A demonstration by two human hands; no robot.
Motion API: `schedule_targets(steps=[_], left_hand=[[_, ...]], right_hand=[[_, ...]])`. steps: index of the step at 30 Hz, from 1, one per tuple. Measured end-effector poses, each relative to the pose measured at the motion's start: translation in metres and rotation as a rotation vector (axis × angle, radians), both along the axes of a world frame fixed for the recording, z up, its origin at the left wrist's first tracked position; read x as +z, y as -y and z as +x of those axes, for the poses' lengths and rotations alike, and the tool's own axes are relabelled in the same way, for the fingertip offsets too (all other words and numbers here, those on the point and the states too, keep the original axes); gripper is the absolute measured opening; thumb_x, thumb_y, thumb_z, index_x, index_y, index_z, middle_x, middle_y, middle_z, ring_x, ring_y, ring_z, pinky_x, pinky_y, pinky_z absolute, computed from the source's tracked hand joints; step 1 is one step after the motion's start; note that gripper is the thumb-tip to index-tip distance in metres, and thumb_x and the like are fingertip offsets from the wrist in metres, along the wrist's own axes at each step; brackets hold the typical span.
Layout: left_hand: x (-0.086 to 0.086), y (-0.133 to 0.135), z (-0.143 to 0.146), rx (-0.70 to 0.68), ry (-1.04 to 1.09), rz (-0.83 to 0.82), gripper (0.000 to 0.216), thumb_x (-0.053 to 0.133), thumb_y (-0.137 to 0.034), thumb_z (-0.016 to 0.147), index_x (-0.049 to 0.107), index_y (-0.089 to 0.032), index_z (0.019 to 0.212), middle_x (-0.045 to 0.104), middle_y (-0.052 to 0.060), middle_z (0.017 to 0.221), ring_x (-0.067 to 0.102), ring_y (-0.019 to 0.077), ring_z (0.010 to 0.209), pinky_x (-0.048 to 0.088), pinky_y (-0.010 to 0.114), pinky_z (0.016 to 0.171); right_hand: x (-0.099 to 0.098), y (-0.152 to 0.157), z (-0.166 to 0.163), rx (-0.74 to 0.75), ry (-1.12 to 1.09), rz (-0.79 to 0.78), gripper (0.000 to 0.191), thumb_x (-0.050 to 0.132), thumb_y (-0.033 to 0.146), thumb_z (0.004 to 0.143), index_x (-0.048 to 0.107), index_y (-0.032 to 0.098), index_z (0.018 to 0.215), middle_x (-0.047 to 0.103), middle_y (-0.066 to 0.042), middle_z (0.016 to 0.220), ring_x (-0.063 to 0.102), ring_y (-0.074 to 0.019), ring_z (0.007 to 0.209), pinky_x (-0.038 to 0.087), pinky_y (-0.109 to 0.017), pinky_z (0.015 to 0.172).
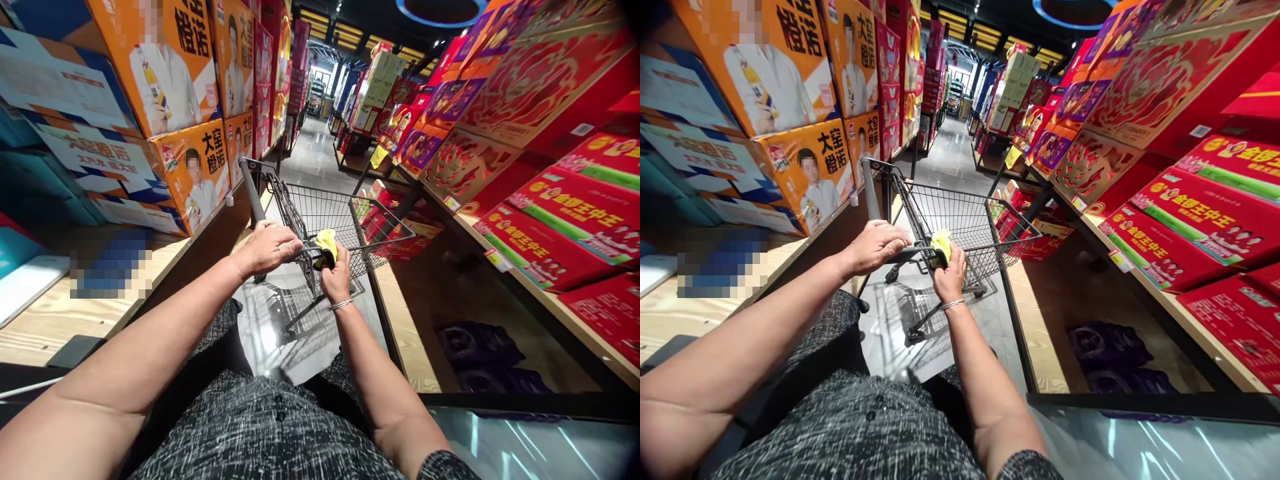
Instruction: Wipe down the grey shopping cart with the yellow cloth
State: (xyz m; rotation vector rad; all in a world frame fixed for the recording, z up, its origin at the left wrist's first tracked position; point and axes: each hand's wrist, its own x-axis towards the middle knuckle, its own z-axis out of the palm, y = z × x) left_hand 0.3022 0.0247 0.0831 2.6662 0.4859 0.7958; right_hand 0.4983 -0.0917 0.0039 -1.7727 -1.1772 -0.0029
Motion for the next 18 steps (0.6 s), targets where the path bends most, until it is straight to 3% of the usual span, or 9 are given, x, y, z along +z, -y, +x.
schedule_targets(steps=[2,7,10,13,15,18], left_hand=[[0.0,-0.003,-0.003,0.042,-0.026,-0.013,0.073,0.018,-0.069,0.102,0.075,-0.024,0.094,0.078,0.005,0.097,0.069,0.0249,0.099,0.029,0.054,0.112],[-0.001,-0.027,-0.012,0.062,0.071,-0.13,0.101,-0.003,-0.084,0.091,0.076,-0.022,0.104,0.079,0.007,0.096,0.07,0.029,0.105,0.03,0.056,0.116],[-0.001,-0.043,-0.018,0.015,0.206,-0.367,0.118,0.005,-0.102,0.074,0.075,-0.015,0.109,0.077,0.015,0.098,0.071,0.0336,0.101,0.046,0.055,0.106],[-0.002,-0.057,-0.028,-0.064,0.259,-0.594,0.123,0.006,-0.105,0.069,0.073,-0.012,0.113,0.077,0.018,0.099,0.073,0.033,0.091,0.058,0.047,0.085],[0.0,-0.065,-0.035,-0.08,0.233,-0.591,0.116,0.003,-0.1,0.077,0.075,-0.014,0.107,0.077,0.017,0.1,0.073,0.0303,0.091,0.058,0.043,0.084],[0.004,-0.076,-0.042,-0.071,0.143,-0.394,0.093,0.02,-0.091,0.088,0.077,-0.018,0.081,0.078,0.01,0.089,0.07,0.0243,0.088,0.05,0.045,0.105]], right_hand=[[-0.001,-0.003,-0.017,-0.019,0.012,0.022,0.07,0.047,0.014,0.077,0.043,0.019,0.147,0.05,-0.017,0.138,0.046,-0.0297,0.134,0.036,-0.053,0.117],[0.005,-0.008,-0.072,-0.049,0.179,0.07,0.081,0.046,0.011,0.084,0.025,0.02,0.161,0.043,-0.022,0.148,0.035,-0.0343,0.144,0.031,-0.062,0.118],[0.015,-0.018,-0.097,0.135,0.41,-0.018,0.072,0.05,0.01,0.087,0.04,0.028,0.155,0.048,-0.015,0.148,0.032,-0.0323,0.147,0.03,-0.06,0.122],[0.022,-0.032,-0.104,0.352,0.616,-0.127,0.056,0.049,0.014,0.095,0.054,0.041,0.144,0.051,0.0,0.15,0.03,-0.0267,0.148,0.026,-0.055,0.126],[0.021,-0.038,-0.097,0.416,0.67,-0.155,0.051,0.047,0.018,0.1,0.058,0.046,0.141,0.053,0.004,0.15,0.03,-0.025,0.148,0.027,-0.053,0.126],[0.013,-0.036,-0.073,0.396,0.661,-0.146,0.048,0.05,0.019,0.099,0.062,0.047,0.137,0.057,0.001,0.146,0.036,-0.0274,0.144,0.034,-0.054,0.12]])
